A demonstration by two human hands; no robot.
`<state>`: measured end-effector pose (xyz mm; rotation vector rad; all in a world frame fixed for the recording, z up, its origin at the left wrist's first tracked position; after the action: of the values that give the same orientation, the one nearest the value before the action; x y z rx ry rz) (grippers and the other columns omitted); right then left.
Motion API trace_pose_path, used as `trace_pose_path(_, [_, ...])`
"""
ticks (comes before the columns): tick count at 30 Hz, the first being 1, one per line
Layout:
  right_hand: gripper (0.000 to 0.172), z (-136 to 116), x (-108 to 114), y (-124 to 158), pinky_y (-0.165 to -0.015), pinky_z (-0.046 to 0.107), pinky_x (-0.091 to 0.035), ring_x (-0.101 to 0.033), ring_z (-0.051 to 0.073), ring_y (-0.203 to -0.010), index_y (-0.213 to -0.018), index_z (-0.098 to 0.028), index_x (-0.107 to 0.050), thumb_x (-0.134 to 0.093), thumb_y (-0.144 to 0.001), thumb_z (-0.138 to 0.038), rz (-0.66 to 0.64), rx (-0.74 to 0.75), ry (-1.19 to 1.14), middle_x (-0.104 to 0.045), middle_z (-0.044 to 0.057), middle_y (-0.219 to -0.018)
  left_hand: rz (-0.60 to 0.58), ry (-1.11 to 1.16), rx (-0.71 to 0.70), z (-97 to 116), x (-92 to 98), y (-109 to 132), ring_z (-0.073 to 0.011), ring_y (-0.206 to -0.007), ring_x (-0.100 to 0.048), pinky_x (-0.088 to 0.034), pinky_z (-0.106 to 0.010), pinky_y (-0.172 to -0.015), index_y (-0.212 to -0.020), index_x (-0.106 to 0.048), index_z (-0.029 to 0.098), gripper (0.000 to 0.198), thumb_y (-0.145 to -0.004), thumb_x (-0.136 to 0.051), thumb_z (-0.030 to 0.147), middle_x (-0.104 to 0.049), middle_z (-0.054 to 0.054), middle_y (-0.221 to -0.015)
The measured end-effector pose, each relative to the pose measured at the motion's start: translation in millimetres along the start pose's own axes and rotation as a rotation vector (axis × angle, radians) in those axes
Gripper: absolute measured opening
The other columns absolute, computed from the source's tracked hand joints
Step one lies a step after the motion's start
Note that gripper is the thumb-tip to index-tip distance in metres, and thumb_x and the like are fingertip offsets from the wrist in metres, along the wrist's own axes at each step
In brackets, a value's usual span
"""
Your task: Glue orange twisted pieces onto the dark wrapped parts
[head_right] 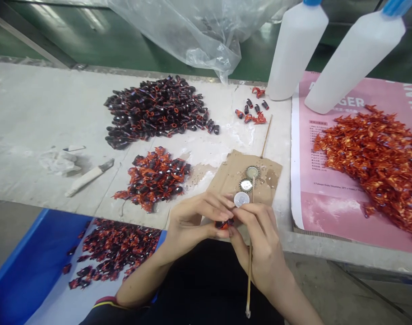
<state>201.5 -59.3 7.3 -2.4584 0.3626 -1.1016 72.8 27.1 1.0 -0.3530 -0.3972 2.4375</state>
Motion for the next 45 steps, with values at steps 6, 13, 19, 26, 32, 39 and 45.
trace_pose_path(6, [0.021, 0.8, -1.6, -5.4, -0.084, 0.027, -0.049, -0.056, 0.015, -0.096, -0.112, -0.018, -0.055, -0.049, -0.093, -0.01, -0.011, 0.062, -0.067, -0.058, 0.005, -0.099, 0.038, 0.158, 0.16, -5.8, 0.0, -0.9, -0.0219, -0.117, -0.066, -0.051, -0.038, -0.107, -0.083, -0.076, 0.025, 0.015, -0.071, -0.084, 0.022, -0.072, -0.003, -0.101])
trace_pose_path(13, [0.018, -3.5, 0.4, -7.2, -0.075, 0.024, -0.049, -0.053, 0.013, -0.08, -0.102, -0.019, -0.056, -0.047, -0.093, -0.006, 0.094, 0.086, -0.025, -0.058, 0.001, -0.084, 0.029, 0.279, 0.187, -9.9, -6.7, 0.7, -0.0181, -0.116, -0.066, -0.05, -0.031, -0.106, -0.087, -0.077, 0.028, 0.019, -0.071, -0.085, 0.022, -0.072, 0.0, -0.096])
trace_pose_path(19, [0.02, -3.3, -0.3, -4.2, -0.069, 0.028, -0.051, -0.056, 0.015, -0.077, -0.103, -0.022, -0.054, -0.047, -0.092, -0.007, 0.076, 0.039, 0.0, -0.06, 0.001, -0.082, 0.067, 0.296, 0.238, -13.8, -9.8, 2.7, -0.0196, -0.114, -0.067, -0.051, -0.035, -0.105, -0.083, -0.076, 0.026, 0.016, -0.07, -0.085, 0.025, -0.071, -0.002, -0.095])
trace_pose_path(26, [0.021, 7.2, -4.6, -3.1, -0.075, 0.03, -0.055, -0.062, 0.017, -0.087, -0.115, -0.022, -0.053, -0.054, -0.094, -0.021, -0.022, -0.07, -0.044, -0.06, 0.005, -0.095, 0.203, 0.217, 0.361, -14.3, -5.8, 4.7, -0.0202, -0.107, -0.07, -0.057, -0.029, -0.092, -0.08, -0.073, 0.02, 0.018, -0.073, -0.083, 0.034, -0.074, -0.006, -0.1])
trace_pose_path(32, [0.031, 19.0, 2.6, 3.3, -0.081, 0.03, -0.054, -0.061, 0.018, -0.097, -0.123, -0.022, -0.052, -0.057, -0.092, -0.022, 0.037, -0.073, 0.06, -0.059, 0.006, -0.103, 0.298, -0.173, 0.221, 1.5, 7.5, 10.7, -0.0172, -0.089, -0.074, -0.059, -0.026, -0.082, -0.088, -0.071, 0.018, 0.014, -0.077, -0.079, 0.02, -0.077, -0.005, -0.092])
trace_pose_path(39, [0.033, 26.6, 3.6, 3.0, -0.084, 0.034, -0.054, -0.062, 0.019, -0.098, -0.122, -0.025, -0.055, -0.057, -0.09, -0.014, 0.084, -0.053, 0.116, -0.061, 0.005, -0.102, 0.283, -0.477, 0.038, 8.2, 18.7, 14.4, -0.0175, -0.079, -0.072, -0.058, -0.027, -0.071, -0.089, -0.071, 0.018, 0.016, -0.077, -0.08, 0.023, -0.076, -0.005, -0.085])
trace_pose_path(45, [0.029, 27.9, 3.3, 0.3, -0.089, 0.035, -0.054, -0.064, 0.019, -0.101, -0.118, -0.024, -0.059, -0.055, -0.091, -0.013, 0.128, -0.073, 0.122, -0.064, 0.005, -0.103, 0.296, -0.62, -0.006, 17.9, 34.4, 13.0, -0.0159, -0.074, -0.07, -0.057, -0.026, -0.07, -0.09, -0.07, 0.017, 0.01, -0.082, -0.074, 0.022, -0.075, -0.005, -0.084])
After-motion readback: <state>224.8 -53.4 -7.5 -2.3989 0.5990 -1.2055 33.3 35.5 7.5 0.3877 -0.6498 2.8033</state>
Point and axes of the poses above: each hand's wrist, its own y-axis away from the middle knuckle, its own x-axis out of the back of the hand, z = x × y, the point moved 2 cm from there along -y, towards the middle knuckle
